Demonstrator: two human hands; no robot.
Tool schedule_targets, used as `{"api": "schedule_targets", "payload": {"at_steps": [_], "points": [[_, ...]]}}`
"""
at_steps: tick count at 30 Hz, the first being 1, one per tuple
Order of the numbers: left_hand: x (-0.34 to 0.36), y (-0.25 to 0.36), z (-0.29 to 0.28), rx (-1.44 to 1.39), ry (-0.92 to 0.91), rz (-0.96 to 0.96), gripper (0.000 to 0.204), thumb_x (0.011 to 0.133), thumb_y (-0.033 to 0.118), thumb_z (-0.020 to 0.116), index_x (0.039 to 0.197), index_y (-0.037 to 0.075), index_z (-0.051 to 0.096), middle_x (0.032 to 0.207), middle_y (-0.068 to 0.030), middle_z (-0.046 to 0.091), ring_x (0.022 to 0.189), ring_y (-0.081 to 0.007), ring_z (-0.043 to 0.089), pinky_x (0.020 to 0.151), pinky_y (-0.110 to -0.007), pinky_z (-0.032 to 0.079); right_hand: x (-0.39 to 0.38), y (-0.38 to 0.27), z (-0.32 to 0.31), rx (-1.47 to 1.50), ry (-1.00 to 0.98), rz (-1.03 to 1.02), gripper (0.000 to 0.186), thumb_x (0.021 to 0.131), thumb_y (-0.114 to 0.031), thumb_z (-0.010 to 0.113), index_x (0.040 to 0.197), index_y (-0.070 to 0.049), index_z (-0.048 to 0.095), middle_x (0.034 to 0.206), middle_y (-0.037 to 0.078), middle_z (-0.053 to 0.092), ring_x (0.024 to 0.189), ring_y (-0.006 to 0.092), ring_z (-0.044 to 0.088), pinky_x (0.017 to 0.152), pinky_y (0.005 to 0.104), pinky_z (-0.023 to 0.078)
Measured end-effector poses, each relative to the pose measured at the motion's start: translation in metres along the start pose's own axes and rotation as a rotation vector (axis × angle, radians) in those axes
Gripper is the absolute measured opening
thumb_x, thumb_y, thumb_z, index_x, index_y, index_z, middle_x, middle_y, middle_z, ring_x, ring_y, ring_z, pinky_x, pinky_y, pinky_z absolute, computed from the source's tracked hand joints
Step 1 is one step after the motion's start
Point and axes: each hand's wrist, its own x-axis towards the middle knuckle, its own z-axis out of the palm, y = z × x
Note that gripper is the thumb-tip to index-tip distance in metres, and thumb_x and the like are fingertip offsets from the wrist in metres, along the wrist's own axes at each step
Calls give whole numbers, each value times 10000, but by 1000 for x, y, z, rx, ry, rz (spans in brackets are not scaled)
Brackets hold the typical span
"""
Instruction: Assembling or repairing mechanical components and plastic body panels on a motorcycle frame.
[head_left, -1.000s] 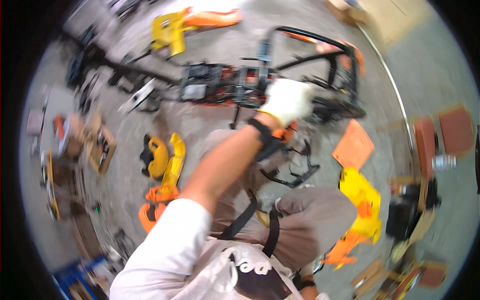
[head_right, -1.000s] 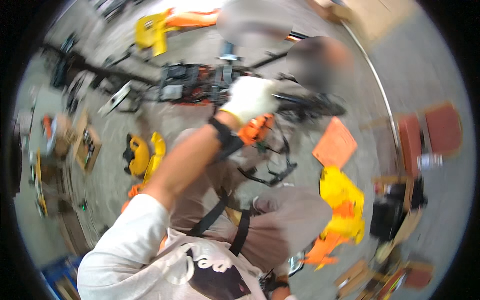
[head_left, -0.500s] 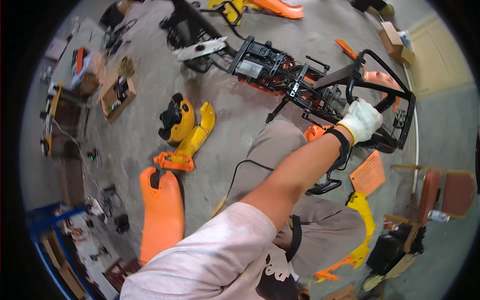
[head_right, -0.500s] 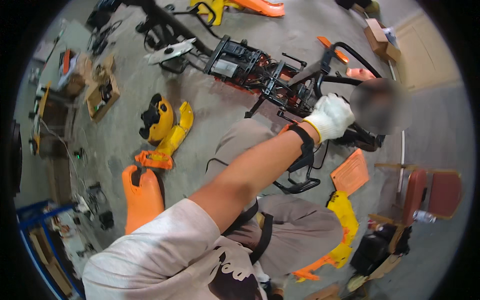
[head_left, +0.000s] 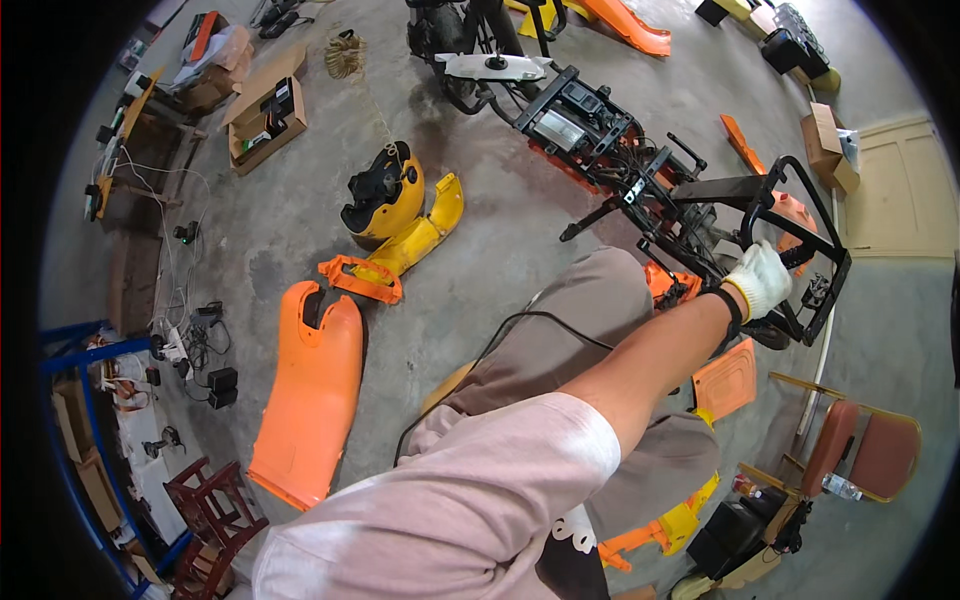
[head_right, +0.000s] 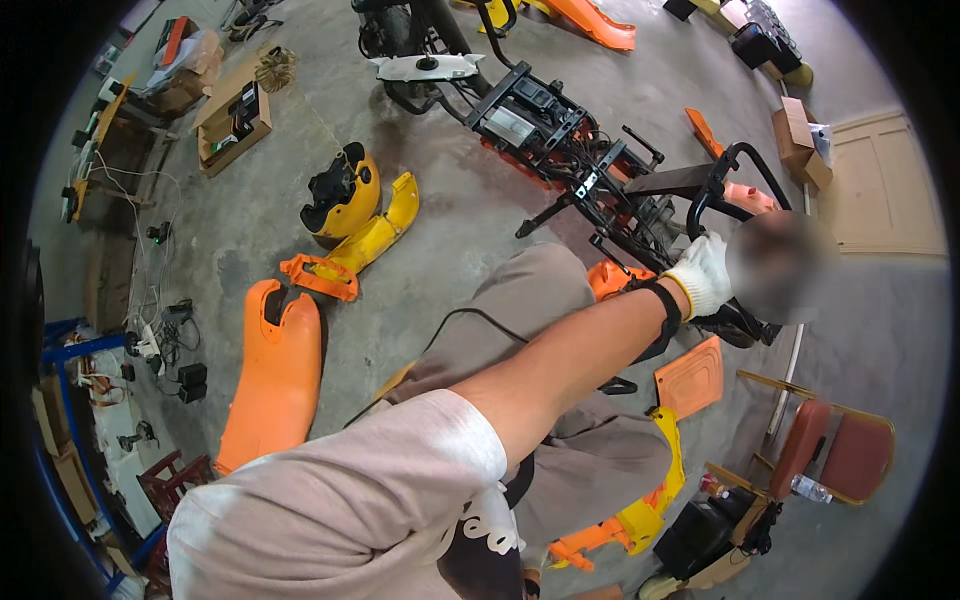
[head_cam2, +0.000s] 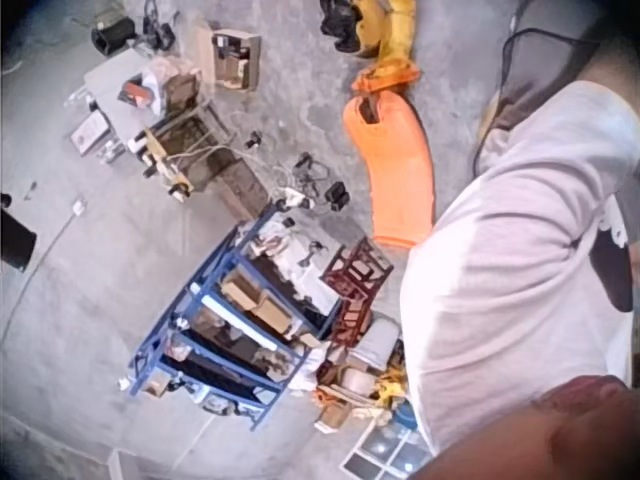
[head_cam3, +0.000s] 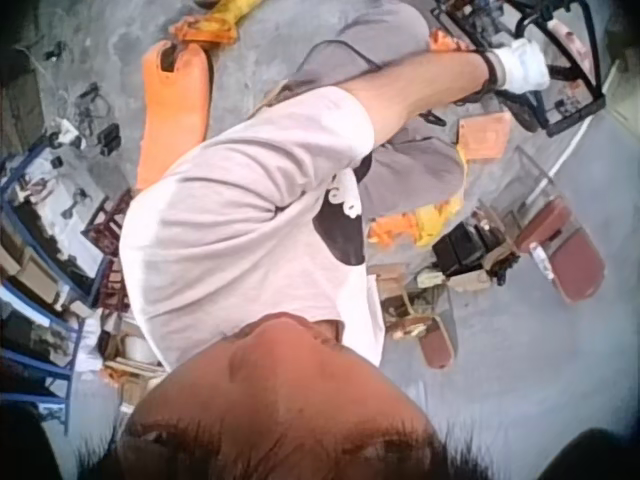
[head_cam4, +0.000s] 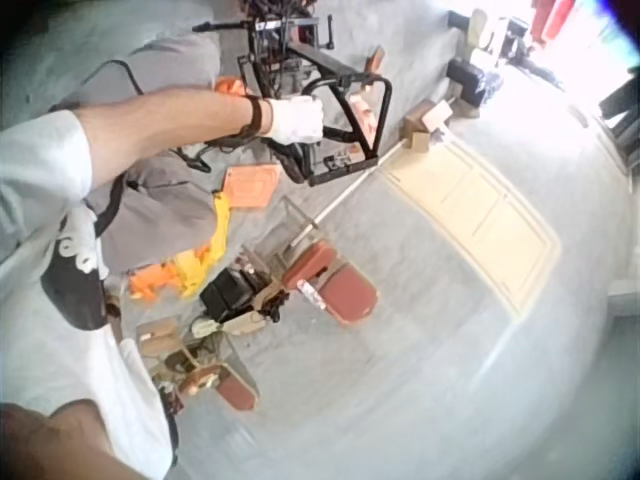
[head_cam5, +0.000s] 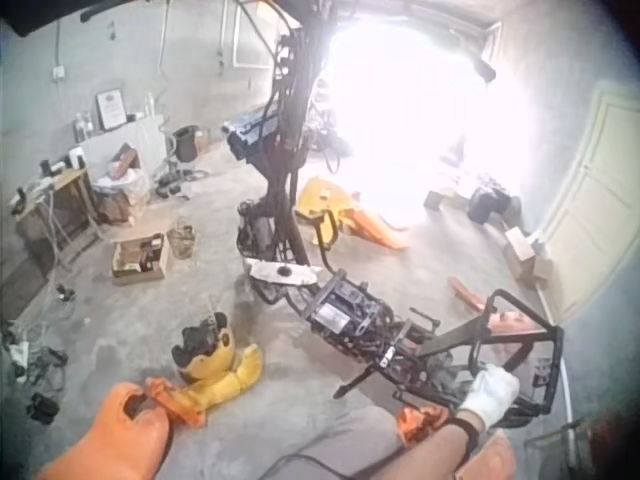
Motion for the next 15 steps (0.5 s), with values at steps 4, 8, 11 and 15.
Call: {"api": "schedule_targets", "payload": {"at_steps": [4, 8, 11, 15], "points": [[2, 2, 8, 20, 63, -59, 152, 813, 144, 665, 890, 101, 790, 919, -99, 761, 938, -319, 714, 828, -412, 526, -5, 12, 12, -6, 9, -15, 647, 819, -430, 636, 1344, -54, 594, 1342, 265, 603, 1301, 429, 531, 1094, 475, 418], [-11, 4, -15, 174, 47, 108, 164, 816, 181, 655, 892, 152, 798, 912, -62, 767, 924, -276, 722, 839, -399, 492, -1, 41, 57, -31, 15, -72, 651, 821, -426, 633, 1353, -53, 589, 1357, 265, 595, 1316, 426, 521, 1107, 473, 408], [-22, 6, -36, 262, 29, 26, 153, 822, 169, 658, 881, 144, 797, 917, -109, 769, 902, -285, 746, 766, -429, 577, -5, 53, 105, -209, 93, -318, 654, 823, -423, 630, 1360, -53, 585, 1368, 266, 589, 1327, 424, 513, 1117, 471, 400], [-22, -3, -49, 185, -56, 173, 164, 790, 136, 675, 898, 101, 793, 888, -161, 756, 838, -329, 749, 739, -450, 593, -35, 11, 115, -353, 92, -230, 661, 850, -407, 598, 1384, -22, 555, 1400, 279, 560, 1355, 415, 492, 1141, 462, 377]]}}
